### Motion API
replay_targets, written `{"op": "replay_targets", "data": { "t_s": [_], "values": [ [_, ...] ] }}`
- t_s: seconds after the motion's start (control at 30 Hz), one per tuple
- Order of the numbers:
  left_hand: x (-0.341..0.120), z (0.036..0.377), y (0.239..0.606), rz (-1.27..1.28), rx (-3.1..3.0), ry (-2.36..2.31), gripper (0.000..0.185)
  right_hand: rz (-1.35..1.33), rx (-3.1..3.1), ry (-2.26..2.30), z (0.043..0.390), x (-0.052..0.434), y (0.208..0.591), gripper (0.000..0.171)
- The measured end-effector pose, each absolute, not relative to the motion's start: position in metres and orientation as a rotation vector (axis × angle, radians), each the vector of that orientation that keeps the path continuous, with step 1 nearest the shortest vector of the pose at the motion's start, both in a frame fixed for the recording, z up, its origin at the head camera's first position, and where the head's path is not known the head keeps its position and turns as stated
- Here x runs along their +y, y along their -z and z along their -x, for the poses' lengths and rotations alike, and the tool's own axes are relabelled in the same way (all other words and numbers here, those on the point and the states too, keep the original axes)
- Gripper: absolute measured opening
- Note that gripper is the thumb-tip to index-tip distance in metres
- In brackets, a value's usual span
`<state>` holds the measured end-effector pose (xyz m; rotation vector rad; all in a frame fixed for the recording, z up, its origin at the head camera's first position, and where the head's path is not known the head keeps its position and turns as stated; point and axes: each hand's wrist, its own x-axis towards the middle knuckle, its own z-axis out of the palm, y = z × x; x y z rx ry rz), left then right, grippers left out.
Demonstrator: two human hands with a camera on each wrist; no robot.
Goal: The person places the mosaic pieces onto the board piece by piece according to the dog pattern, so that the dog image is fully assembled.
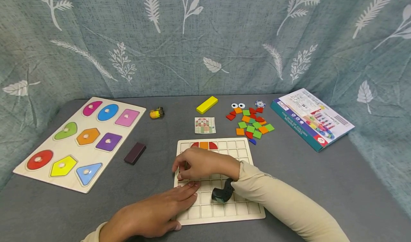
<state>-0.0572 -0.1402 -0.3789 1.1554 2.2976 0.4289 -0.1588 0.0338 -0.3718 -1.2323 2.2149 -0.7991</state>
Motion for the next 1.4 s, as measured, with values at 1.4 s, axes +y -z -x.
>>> {"op": "replay_targets", "data": {
  "t_s": [1.4],
  "values": [
    [-0.145,0.057,0.379,-1.198,2.302,-0.454,0.071,0.568,2.831,1.182,0.270,0.162,0.387,0.027]
  ]
}}
